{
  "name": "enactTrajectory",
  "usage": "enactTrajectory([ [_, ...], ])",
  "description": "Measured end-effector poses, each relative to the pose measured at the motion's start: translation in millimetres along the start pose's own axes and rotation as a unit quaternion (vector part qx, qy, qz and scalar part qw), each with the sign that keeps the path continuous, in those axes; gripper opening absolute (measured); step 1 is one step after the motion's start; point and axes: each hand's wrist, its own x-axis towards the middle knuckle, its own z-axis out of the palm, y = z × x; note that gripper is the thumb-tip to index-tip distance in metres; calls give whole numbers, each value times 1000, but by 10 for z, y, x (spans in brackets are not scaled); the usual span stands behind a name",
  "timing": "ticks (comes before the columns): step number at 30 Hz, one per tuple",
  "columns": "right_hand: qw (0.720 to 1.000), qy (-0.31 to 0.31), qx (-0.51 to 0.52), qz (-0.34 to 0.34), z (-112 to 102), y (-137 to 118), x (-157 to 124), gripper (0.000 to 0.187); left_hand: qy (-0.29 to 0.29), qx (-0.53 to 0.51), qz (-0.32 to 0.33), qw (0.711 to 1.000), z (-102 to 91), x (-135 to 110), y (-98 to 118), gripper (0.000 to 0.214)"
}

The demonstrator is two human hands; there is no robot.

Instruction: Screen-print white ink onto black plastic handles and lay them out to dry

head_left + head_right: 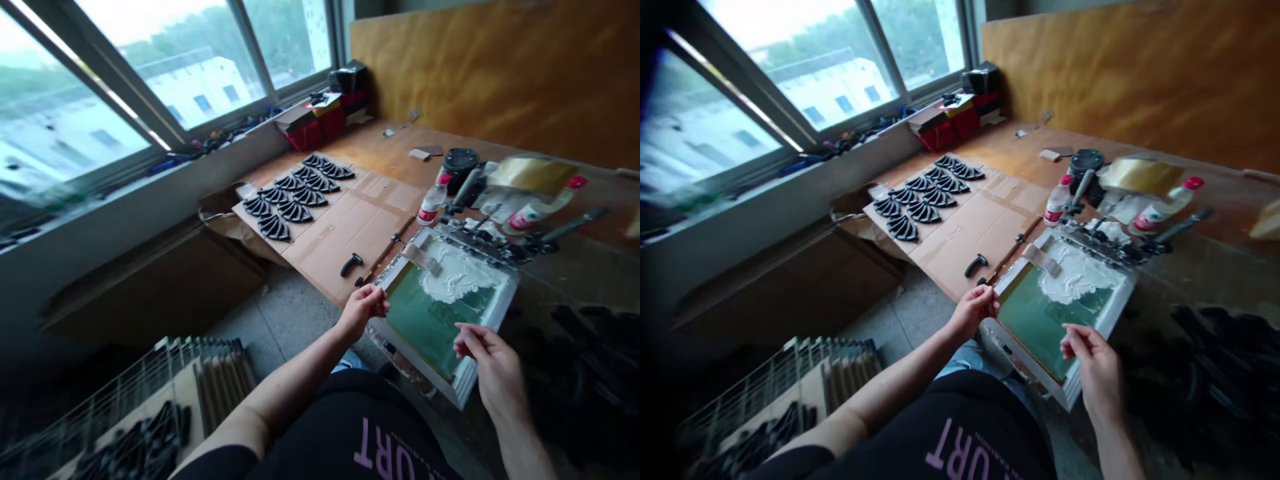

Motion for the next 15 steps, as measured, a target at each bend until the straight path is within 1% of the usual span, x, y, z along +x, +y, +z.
enactTrajectory([
  [2, 999, -34, -19, -3, 77, 7, 21, 44, 30, 17, 14, 999, -91, -92, -46, 46],
  [5, 996, -80, -46, 0, 249, 20, 15, 45, 75, 27, 37, 996, -276, -187, -71, 49],
  [7, 993, -99, -67, 5, 379, 25, -9, 45, 109, 36, 50, 992, -427, -218, -66, 51],
  [9, 990, -109, -87, 8, 531, 26, -43, 45, 145, 51, 54, 987, -620, -223, -49, 55],
  [11, 987, -124, -106, 7, 732, 25, -83, 46, 181, 60, 46, 980, -878, -214, -29, 58],
  [12, 984, -136, -116, 6, 861, 29, -105, 46, 201, 57, 40, 977, -1039, -208, -22, 59],
  [14, 976, -170, -138, 10, 1191, 54, -151, 47, 232, 37, 29, 972, -1430, -199, -19, 59],
  [15, 970, -190, -148, 13, 1397, 80, -175, 47, 244, 20, 25, 969, -1662, -199, -24, 59],
])
